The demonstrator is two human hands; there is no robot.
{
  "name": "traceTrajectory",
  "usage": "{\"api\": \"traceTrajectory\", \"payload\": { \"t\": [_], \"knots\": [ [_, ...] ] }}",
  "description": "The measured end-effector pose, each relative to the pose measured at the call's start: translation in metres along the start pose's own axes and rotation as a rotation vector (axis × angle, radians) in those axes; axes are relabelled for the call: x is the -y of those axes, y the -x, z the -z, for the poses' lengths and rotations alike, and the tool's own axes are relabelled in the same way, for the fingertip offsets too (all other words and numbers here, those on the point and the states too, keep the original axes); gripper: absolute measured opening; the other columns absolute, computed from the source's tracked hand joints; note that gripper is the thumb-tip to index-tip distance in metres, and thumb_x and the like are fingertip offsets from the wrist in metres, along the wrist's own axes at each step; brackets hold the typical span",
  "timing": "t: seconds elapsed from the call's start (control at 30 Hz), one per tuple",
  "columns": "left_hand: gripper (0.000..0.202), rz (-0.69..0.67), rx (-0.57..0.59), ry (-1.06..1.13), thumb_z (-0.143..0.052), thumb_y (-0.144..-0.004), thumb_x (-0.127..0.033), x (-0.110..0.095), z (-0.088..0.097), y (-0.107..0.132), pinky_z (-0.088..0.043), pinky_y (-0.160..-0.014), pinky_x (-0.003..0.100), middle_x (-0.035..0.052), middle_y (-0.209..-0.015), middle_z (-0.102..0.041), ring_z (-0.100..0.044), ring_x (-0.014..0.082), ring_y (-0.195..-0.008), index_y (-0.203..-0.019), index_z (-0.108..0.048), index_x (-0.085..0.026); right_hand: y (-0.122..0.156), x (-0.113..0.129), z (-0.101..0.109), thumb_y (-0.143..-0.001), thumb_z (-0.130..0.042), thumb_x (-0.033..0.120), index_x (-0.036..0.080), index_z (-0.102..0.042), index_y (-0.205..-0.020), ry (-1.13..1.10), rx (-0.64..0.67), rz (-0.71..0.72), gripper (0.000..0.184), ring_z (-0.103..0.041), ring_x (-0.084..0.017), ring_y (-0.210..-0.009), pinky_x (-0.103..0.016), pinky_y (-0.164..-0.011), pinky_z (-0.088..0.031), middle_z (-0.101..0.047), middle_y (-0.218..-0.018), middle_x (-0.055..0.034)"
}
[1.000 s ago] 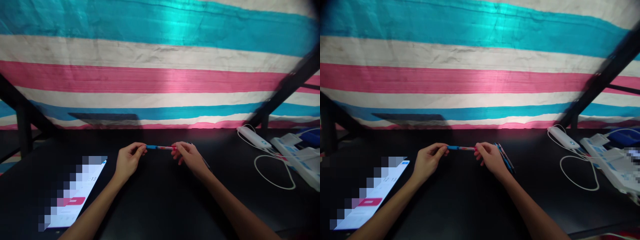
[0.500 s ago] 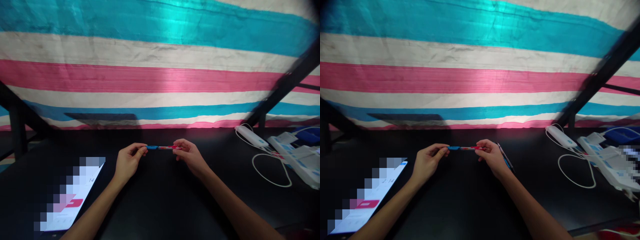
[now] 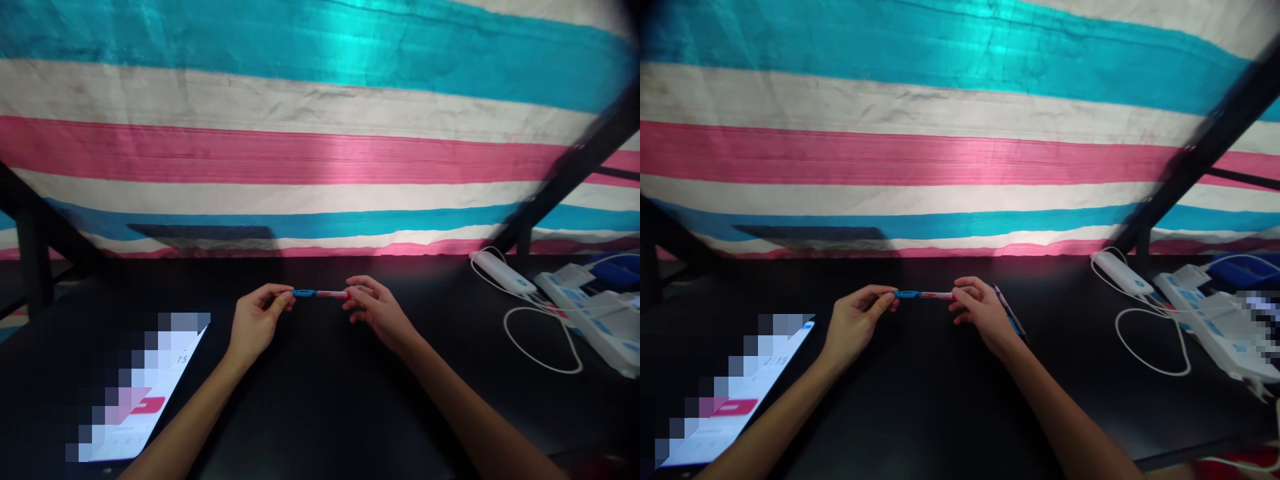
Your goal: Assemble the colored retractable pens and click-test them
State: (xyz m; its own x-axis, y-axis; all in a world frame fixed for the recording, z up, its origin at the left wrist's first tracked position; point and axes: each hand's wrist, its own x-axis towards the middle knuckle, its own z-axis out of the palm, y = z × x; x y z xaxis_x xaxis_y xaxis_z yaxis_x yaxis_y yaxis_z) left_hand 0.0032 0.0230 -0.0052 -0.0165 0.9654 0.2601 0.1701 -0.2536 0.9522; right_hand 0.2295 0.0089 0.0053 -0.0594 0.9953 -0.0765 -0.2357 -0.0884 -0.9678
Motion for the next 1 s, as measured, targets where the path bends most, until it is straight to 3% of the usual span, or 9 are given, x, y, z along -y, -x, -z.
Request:
{"api": "traceTrajectory", "payload": {
  "t": [0.1,0.3,0.57,0.77,1.0],
  "knots": [
    [0.021,0.009,-0.006,0.010,-0.067,-0.077,-0.033,0.000,0.000,0.000,-0.051,-0.068,0.027,0.0029,-0.072,-0.069,-0.064,0.0150,-0.067,-0.088,-0.069,-0.015,-0.001,-0.002,0.000,-0.074,-0.067,0.041,0.014,-0.063,-0.085,0.066,0.012,-0.023,0.030,-0.057,-0.012,-0.062,-0.023,-0.051,-0.045,-0.062,-0.073,-0.0038],
    [0.022,0.005,-0.007,0.005,-0.068,-0.076,-0.034,-0.001,-0.002,-0.001,-0.051,-0.068,0.028,0.0035,-0.070,-0.069,-0.064,0.0161,-0.067,-0.087,-0.069,-0.014,-0.001,-0.002,0.002,-0.064,-0.074,0.021,0.017,-0.062,-0.079,0.045,-0.034,0.145,0.020,-0.055,-0.010,-0.060,-0.025,-0.057,-0.045,-0.061,-0.075,0.0012],
    [0.025,0.024,-0.052,0.041,-0.068,-0.075,-0.034,-0.003,0.000,-0.002,-0.052,-0.071,0.029,0.0036,-0.074,-0.069,-0.064,0.0159,-0.069,-0.090,-0.068,-0.014,-0.005,0.002,0.009,-0.064,-0.075,0.023,0.019,-0.062,-0.086,-0.050,-0.099,0.170,0.026,-0.055,-0.012,-0.065,-0.023,-0.054,-0.044,-0.059,-0.079,0.0003],
    [0.027,0.014,-0.108,0.072,-0.068,-0.075,-0.033,0.000,0.005,-0.006,-0.050,-0.075,0.029,0.0034,-0.077,-0.068,-0.064,0.0158,-0.073,-0.093,-0.067,-0.013,-0.011,0.004,0.020,-0.065,-0.077,0.024,0.017,-0.063,-0.083,-0.103,-0.148,0.182,0.024,-0.053,-0.010,-0.059,-0.023,-0.053,-0.042,-0.057,-0.070,0.0015],
    [0.031,0.005,-0.096,0.052,-0.067,-0.075,-0.036,0.002,0.008,-0.008,-0.050,-0.075,0.031,0.0042,-0.078,-0.069,-0.064,0.0166,-0.073,-0.094,-0.067,-0.013,-0.012,0.005,0.022,-0.065,-0.076,0.021,0.020,-0.059,-0.094,-0.155,-0.162,0.178,0.034,-0.054,-0.009,-0.056,-0.023,-0.052,-0.042,-0.058,-0.072,0.0034]
  ]
}}
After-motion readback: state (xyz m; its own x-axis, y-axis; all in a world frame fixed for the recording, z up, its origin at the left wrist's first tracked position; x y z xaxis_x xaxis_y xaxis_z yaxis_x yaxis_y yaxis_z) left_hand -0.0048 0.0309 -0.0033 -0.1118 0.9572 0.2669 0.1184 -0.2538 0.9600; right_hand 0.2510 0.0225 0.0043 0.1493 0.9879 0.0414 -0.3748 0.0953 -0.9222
